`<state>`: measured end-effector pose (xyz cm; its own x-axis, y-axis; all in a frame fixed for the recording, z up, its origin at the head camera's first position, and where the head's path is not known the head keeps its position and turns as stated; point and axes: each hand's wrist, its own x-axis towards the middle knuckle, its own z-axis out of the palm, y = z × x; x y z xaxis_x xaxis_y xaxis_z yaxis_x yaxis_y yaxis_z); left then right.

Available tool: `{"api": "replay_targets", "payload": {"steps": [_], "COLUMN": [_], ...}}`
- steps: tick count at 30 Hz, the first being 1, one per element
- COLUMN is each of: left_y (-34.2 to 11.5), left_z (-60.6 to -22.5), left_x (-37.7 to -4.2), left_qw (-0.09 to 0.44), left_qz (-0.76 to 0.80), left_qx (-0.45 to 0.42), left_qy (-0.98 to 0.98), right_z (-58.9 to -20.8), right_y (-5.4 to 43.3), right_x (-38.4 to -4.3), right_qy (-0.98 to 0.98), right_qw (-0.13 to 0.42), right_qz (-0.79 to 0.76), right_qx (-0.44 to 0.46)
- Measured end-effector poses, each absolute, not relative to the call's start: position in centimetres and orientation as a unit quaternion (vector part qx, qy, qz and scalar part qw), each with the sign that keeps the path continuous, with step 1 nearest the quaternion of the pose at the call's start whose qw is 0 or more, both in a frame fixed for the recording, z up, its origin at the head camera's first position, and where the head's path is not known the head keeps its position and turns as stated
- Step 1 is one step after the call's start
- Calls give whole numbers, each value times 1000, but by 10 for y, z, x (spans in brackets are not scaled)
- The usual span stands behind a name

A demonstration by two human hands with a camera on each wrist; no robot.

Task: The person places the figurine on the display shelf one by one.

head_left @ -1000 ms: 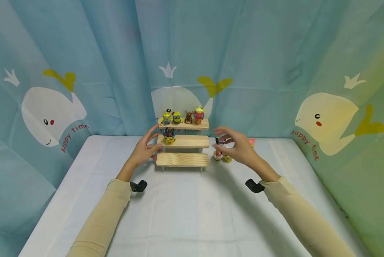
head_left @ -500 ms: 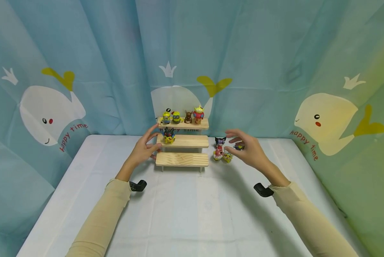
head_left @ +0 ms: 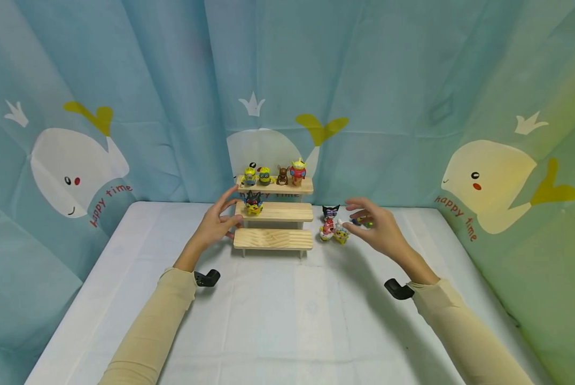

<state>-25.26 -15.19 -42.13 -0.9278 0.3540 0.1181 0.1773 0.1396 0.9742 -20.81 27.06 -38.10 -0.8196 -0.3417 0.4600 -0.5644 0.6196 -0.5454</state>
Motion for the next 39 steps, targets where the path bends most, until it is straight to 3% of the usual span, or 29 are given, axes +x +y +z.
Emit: {"api": "replay_targets", "payload": {"steps": [7, 39], "left_y": [-153, -154], "left_z": [-423, -426], "left_x": [-254, -256], "left_qw": [70, 65], "left_qz": [631, 636], "left_qx": [179, 194], "left_qy": [751, 744], "right_z": [-389, -451], "right_y": [277, 290], "right_x": [-210, -236], "right_qy": [-888, -890], "right_qw": [154, 38], "right_qz": [359, 426], "right_qx": [241, 159]}}
